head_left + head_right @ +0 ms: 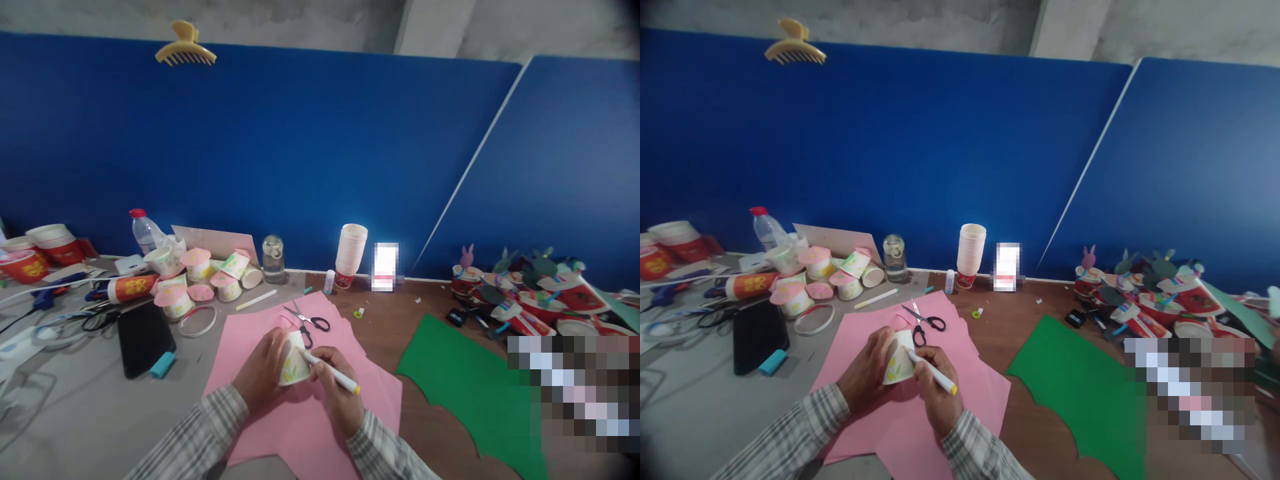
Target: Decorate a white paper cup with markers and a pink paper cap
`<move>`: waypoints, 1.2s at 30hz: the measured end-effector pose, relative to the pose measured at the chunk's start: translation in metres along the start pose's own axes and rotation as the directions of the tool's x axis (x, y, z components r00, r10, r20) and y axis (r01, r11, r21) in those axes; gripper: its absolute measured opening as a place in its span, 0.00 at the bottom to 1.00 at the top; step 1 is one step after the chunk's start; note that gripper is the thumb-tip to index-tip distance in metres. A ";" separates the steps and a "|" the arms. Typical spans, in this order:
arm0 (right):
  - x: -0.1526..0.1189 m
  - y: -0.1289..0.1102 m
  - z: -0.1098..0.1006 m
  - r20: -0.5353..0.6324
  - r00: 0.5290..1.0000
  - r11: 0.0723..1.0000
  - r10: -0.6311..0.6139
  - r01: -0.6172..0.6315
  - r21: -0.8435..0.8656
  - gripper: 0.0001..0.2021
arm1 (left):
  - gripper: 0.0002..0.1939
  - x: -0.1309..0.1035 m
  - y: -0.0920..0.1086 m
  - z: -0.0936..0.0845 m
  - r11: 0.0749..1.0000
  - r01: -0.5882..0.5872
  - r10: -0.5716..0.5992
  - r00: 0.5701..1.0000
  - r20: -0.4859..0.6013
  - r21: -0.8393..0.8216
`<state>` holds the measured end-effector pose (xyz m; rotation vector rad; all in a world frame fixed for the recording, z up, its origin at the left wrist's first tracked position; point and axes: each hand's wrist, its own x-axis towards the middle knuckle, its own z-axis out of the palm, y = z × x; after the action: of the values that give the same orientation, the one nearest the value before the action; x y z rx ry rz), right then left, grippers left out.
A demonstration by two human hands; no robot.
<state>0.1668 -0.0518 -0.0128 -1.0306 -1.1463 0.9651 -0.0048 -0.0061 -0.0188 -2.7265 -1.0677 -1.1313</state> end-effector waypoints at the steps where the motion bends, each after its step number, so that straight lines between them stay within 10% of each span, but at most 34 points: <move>1: 0.000 0.000 0.000 0.001 1.000 1.000 0.000 0.000 0.001 0.07 | 0.42 0.000 0.000 0.000 1.000 -0.003 0.003 1.000 0.000 -0.001; 17: -0.002 0.000 -0.002 0.007 0.984 0.983 0.176 -0.176 0.057 0.07 | 0.40 0.001 0.000 -0.001 0.999 -0.024 0.024 1.000 -0.014 0.042; 36: 0.002 0.003 0.000 -0.074 0.995 0.997 0.071 -0.068 0.043 0.08 | 0.39 0.003 0.003 -0.003 0.996 -0.064 0.065 0.998 -0.016 0.058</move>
<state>0.1671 -0.0497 -0.0152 -1.0716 -1.0304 0.9918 -0.0034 -0.0076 -0.0135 -2.6813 -0.9862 -1.0965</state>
